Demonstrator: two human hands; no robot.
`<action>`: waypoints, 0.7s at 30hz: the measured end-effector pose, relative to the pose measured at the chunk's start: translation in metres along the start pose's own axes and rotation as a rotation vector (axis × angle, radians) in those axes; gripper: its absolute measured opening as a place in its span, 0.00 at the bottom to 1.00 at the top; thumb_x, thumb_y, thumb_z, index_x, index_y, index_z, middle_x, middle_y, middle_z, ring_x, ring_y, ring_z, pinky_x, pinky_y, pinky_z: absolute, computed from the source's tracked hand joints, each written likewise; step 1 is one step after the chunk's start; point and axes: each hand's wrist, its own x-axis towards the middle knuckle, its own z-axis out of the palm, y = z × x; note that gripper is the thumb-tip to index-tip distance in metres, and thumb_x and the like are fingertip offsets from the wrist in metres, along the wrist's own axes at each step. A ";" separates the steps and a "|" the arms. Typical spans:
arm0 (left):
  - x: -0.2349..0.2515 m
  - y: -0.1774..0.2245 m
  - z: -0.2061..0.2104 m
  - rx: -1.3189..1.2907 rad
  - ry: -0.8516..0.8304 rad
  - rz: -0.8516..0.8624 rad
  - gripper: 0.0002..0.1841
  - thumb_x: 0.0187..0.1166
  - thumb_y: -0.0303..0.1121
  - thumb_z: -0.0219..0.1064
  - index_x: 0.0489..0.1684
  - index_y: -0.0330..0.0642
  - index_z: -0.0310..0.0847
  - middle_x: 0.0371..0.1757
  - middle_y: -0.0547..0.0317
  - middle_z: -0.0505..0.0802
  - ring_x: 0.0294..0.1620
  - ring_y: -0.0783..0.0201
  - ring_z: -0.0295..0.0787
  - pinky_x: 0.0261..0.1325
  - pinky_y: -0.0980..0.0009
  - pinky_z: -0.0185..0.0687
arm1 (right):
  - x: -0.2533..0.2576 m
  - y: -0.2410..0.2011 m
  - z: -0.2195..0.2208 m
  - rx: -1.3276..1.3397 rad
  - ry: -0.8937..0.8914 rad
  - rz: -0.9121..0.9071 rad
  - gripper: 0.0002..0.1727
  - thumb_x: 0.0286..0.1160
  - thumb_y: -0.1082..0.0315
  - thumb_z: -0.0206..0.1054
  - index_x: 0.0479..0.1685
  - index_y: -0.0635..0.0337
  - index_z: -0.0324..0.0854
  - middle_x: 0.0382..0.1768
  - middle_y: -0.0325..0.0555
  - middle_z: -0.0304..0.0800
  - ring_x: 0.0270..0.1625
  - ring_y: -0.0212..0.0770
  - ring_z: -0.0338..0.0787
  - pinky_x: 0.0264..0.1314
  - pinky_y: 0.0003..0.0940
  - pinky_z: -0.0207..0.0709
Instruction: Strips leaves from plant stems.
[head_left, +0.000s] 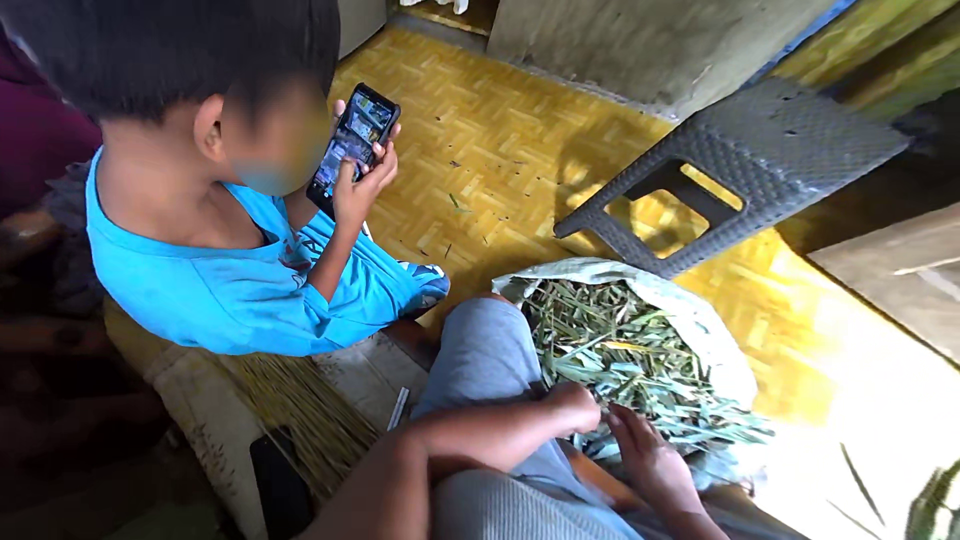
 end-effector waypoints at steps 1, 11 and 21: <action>0.000 0.000 0.000 0.011 0.003 0.004 0.18 0.93 0.33 0.49 0.67 0.29 0.79 0.50 0.43 0.89 0.45 0.55 0.85 0.54 0.56 0.80 | 0.001 0.002 0.000 -0.021 0.000 0.003 0.23 0.94 0.59 0.51 0.72 0.64 0.82 0.64 0.69 0.87 0.66 0.74 0.86 0.66 0.79 0.72; -0.017 0.005 -0.003 -0.096 0.012 0.045 0.18 0.95 0.36 0.52 0.71 0.33 0.78 0.39 0.54 0.85 0.30 0.67 0.74 0.38 0.70 0.73 | 0.033 -0.004 -0.053 -0.143 -0.151 0.266 0.27 0.96 0.53 0.45 0.81 0.58 0.74 0.74 0.69 0.80 0.77 0.74 0.77 0.76 0.76 0.62; -0.010 0.005 -0.001 -0.118 0.016 -0.027 0.17 0.96 0.35 0.49 0.67 0.36 0.80 0.28 0.64 0.79 0.20 0.72 0.66 0.26 0.75 0.64 | 0.051 0.000 -0.042 -0.156 -0.112 0.435 0.25 0.94 0.50 0.49 0.77 0.53 0.78 0.72 0.66 0.81 0.76 0.73 0.77 0.74 0.77 0.62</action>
